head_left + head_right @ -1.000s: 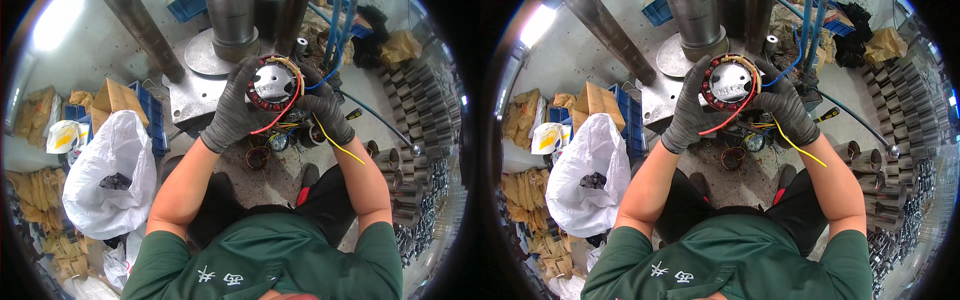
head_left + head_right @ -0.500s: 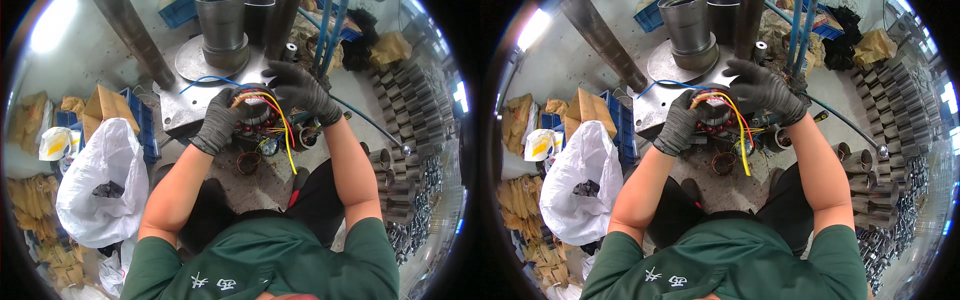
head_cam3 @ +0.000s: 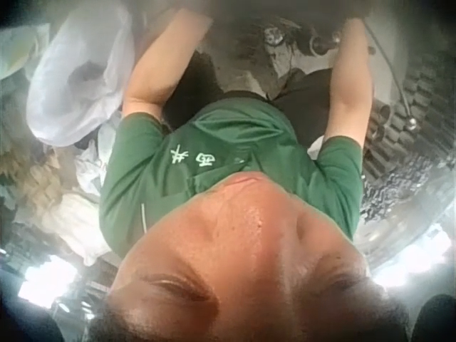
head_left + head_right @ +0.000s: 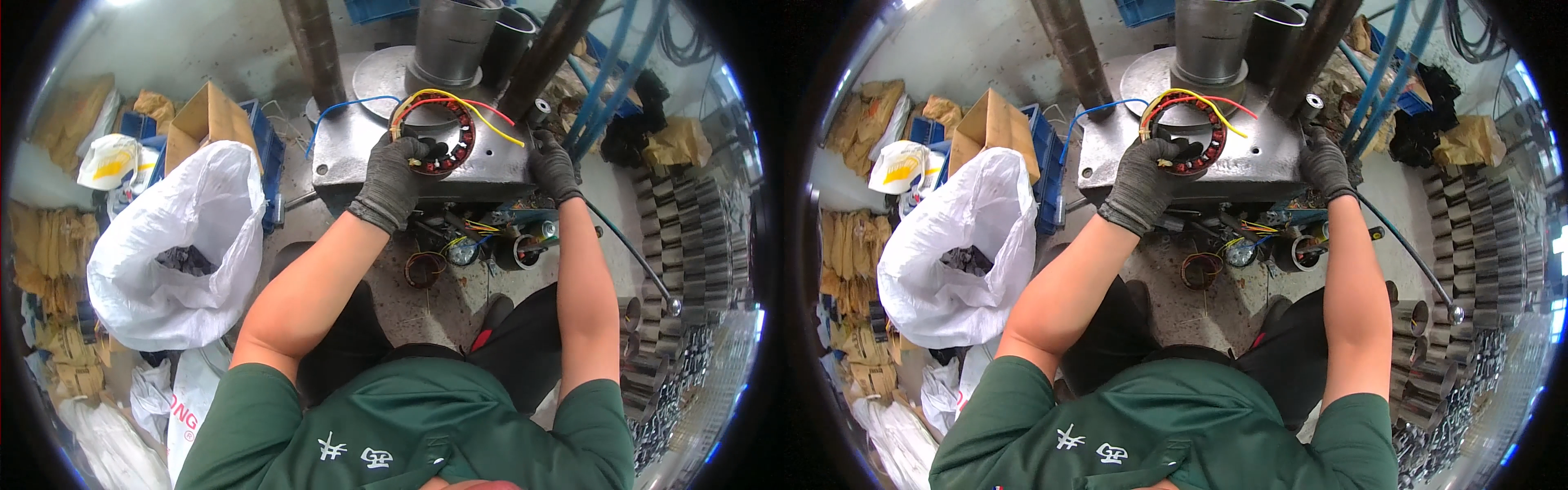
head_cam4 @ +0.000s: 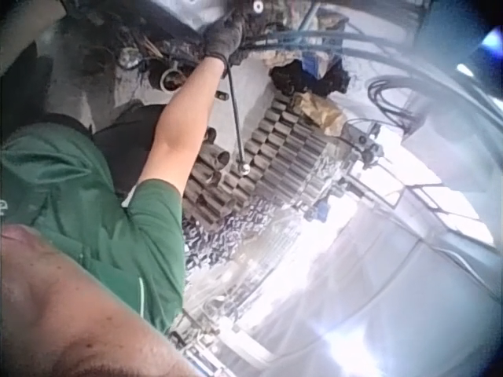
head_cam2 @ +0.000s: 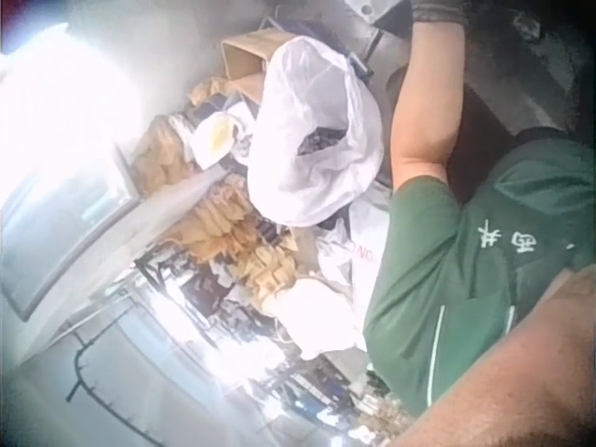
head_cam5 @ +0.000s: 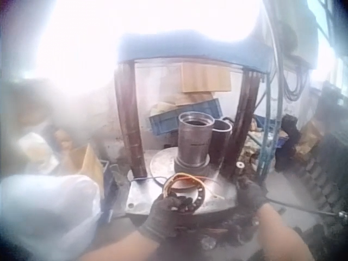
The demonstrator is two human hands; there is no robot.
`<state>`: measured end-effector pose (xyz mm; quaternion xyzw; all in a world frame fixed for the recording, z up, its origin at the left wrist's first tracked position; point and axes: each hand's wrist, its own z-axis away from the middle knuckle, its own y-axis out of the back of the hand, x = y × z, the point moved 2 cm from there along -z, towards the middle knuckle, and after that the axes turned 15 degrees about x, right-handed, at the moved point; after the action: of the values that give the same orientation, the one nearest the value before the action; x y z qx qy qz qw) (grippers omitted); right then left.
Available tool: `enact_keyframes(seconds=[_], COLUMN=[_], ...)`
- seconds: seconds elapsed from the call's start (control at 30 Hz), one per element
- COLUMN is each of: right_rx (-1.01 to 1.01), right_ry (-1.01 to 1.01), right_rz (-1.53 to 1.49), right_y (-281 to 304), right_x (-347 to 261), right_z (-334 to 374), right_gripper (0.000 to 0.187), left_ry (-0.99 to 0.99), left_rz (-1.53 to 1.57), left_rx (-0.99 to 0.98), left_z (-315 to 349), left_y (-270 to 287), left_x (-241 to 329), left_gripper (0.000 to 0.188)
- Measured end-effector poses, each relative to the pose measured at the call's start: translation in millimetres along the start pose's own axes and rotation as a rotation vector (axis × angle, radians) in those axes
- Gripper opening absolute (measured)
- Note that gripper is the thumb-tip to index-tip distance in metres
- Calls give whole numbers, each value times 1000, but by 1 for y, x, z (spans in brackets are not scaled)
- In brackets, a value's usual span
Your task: The person places a stator core into a cylindrical mold within a hydraulic press, pushes down on the mold, and subsequently uses a thin metal tool to adjust or secure the wiring around the stator core.
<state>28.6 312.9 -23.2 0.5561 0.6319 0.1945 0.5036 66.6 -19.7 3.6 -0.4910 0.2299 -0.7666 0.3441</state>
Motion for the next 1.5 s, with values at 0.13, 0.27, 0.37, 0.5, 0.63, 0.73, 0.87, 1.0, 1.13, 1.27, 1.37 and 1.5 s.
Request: enact_keyframes(seconds=[0.13, 0.27, 0.37, 0.5, 0.63, 0.73, 0.87, 1.0, 1.13, 1.27, 1.37, 1.5], right_rx=[-233, -239, -4, 108, -64, -70, -74, -102, -87, -71, -66, -71], right_ry=[-188, -178, -15, 61, -37, 50, 99, 189, 215, 236, 250, 268], right_rz=[-525, -941, -840, -1101, -1305, -1283, -1406, -1408, -1312, -1270, -1247, -1223], right_y=[11, 46, 66, 94, 113, 114, 113, 105, 100, 97, 97, 99], right_x=[-20, -37, -94, -120, -139, -140, -141, -134, -131, -129, -134, -134], right_z=[6, 38, 73, 99, 117, 129, 134, 128, 127, 128, 131, 131], right_gripper=[35, 32, 31, 24, 24, 28, 29, 29, 29, 27, 26, 26], left_ry=[-22, 40, 75, 161, 133, 131, 114, 61, 26, 113, 35, -38], left_rz=[18, 119, 219, 292, 272, 192, 140, 106, 85, 94, 55, 22], left_rx=[-54, -84, -47, -20, -45, -71, -85, -80, -89, -68, -76, -91], left_z=[-4, 6, 8, 8, 13, 17, 18, 17, 17, 15, 14, 18], left_y=[13, -3, 0, -7, -7, -12, -12, -14, -13, -12, -11, -13], left_x=[10, 7, 13, 4, 1, -3, -7, -8, -10, -14, -13, -9], left_gripper=[41, 43, 42, 41, 41, 42, 42, 43, 43, 41, 42, 45])
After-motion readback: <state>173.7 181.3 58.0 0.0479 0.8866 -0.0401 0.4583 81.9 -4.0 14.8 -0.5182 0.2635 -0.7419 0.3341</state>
